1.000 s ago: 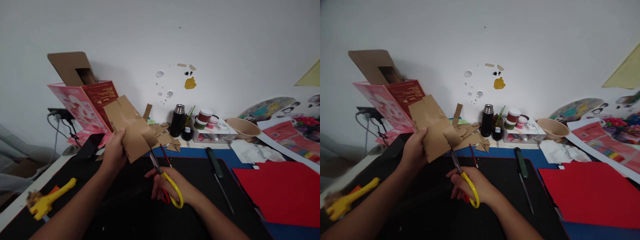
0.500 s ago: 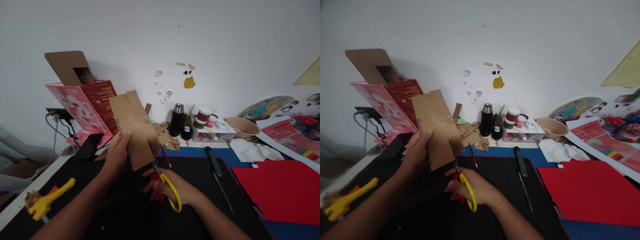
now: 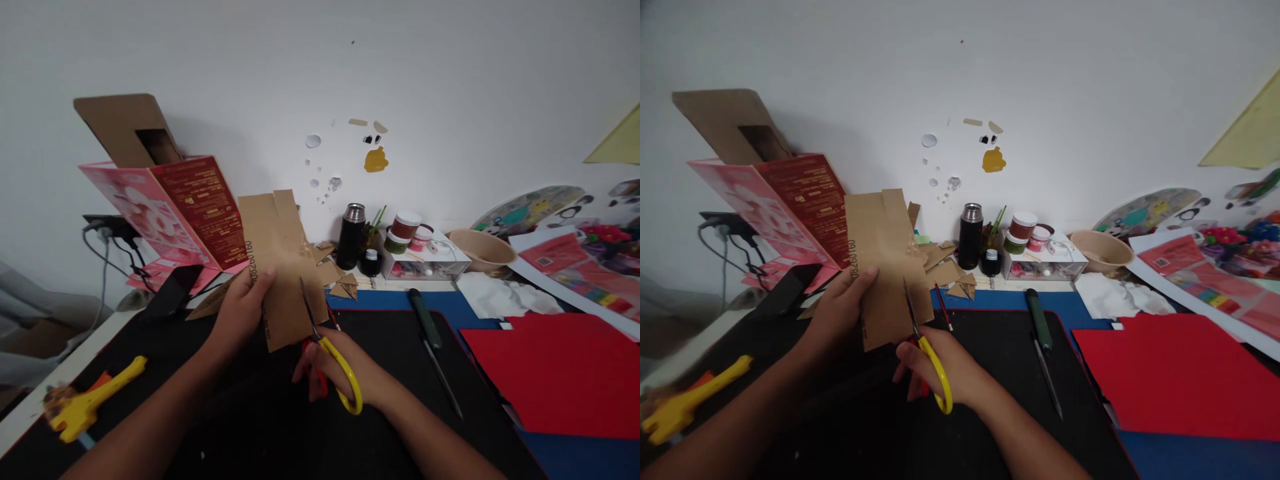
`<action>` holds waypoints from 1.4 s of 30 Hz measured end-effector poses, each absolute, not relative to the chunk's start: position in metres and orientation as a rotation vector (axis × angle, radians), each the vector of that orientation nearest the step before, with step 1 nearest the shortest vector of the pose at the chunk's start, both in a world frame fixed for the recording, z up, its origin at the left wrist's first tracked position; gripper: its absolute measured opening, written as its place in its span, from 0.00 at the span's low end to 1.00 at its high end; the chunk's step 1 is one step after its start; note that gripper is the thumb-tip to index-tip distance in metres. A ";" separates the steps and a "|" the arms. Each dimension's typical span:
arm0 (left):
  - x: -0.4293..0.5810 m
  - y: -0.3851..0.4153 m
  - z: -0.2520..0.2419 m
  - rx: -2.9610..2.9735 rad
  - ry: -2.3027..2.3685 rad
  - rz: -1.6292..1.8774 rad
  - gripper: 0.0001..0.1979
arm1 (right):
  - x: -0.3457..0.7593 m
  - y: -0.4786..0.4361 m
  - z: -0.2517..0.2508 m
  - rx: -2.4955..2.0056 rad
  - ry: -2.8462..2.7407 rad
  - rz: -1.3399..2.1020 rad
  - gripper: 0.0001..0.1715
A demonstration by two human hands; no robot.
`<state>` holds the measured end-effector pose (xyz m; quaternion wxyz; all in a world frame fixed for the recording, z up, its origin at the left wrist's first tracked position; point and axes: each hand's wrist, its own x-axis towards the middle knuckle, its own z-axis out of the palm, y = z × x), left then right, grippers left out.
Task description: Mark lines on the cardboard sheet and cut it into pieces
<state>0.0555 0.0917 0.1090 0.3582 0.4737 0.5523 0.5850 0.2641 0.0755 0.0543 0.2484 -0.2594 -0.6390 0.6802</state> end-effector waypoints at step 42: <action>0.074 0.085 0.101 1.231 1.404 1.439 0.30 | 0.260 0.074 0.058 -0.945 -1.724 1.657 0.44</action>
